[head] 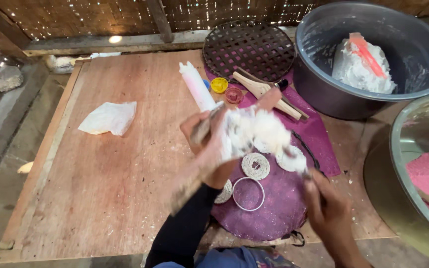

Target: The person is shaping and assembling cracker dough by pressing white dough patterns onto a purple tray and using various wooden molds and tools to form consistent shapes.

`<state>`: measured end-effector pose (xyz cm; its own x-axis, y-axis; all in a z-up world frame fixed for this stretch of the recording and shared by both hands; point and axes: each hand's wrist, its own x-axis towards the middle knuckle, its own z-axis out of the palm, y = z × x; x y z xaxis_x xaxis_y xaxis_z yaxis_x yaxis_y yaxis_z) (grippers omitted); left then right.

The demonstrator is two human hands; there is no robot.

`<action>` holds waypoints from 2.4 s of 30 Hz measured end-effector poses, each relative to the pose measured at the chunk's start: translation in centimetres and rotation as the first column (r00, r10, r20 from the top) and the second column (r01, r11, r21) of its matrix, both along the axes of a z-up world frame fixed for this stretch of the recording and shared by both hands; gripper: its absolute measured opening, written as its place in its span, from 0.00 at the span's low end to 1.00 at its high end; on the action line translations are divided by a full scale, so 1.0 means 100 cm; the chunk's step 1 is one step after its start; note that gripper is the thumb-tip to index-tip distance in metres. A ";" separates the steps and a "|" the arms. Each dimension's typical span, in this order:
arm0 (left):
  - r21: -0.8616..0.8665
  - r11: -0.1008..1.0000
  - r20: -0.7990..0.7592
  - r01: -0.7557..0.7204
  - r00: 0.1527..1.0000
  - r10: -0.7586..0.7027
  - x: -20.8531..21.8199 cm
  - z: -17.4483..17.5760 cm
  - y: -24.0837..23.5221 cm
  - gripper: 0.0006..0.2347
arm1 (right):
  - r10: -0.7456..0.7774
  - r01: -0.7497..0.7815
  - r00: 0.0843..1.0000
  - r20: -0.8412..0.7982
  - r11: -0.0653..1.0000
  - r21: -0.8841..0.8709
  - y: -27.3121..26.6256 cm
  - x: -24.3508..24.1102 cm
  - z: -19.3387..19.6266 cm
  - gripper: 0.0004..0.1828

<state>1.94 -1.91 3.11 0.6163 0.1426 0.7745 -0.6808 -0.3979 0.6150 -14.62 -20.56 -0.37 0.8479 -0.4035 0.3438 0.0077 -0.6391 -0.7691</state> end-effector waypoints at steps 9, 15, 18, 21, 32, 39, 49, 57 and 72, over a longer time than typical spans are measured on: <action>0.152 0.988 0.038 0.034 0.998 -0.040 0.001 0.012 0.010 0.20 | 0.088 -0.088 0.994 -0.064 0.996 -0.001 0.013 0.000 -0.021 0.15; 0.247 0.968 0.043 -0.039 0.999 0.029 0.021 0.018 0.034 0.19 | 0.296 -0.310 0.947 0.126 0.729 0.611 -0.062 -0.002 -0.011 0.13; 0.172 0.982 0.042 -0.083 0.996 0.077 0.026 0.016 0.057 0.19 | -0.349 0.259 0.912 -0.216 0.897 -0.357 -0.143 0.019 0.042 0.25; 0.003 0.995 -0.009 -0.097 0.995 0.097 0.029 0.004 0.077 0.18 | -0.375 0.275 0.926 0.041 0.598 -0.753 -0.205 0.097 0.088 0.15; -0.259 0.951 -0.219 0.170 0.948 -0.229 0.042 -0.040 0.065 0.17 | 0.348 -0.183 0.934 -0.078 0.655 0.733 0.012 0.048 -0.026 0.31; -0.271 0.898 -0.312 0.348 0.850 -0.424 0.053 -0.059 0.041 0.17 | 0.269 0.040 0.950 0.158 -0.608 0.793 0.063 -0.002 -0.044 0.46; 0.472 0.756 -0.183 0.453 0.889 -0.419 -0.046 -0.048 0.051 0.16 | 0.309 -0.351 0.921 0.239 0.388 0.852 -0.046 -0.042 -0.029 0.45; 0.594 0.634 -0.293 0.494 0.868 -0.401 -0.073 -0.026 0.056 0.18 | 0.424 -0.451 0.892 0.154 0.850 0.272 -0.019 -0.052 0.003 0.51; 0.358 0.458 -0.681 0.814 0.563 -0.468 -0.101 -0.082 0.039 0.20 | 0.575 -0.550 0.818 -0.002 0.784 0.288 0.016 -0.050 -0.019 0.58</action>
<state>-8.19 1.99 -5.09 0.5747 -0.8086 0.1264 -0.6188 -0.3282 0.7137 -19.67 -18.96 -2.29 0.9731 0.0902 0.2119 0.2298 -0.3163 -0.9204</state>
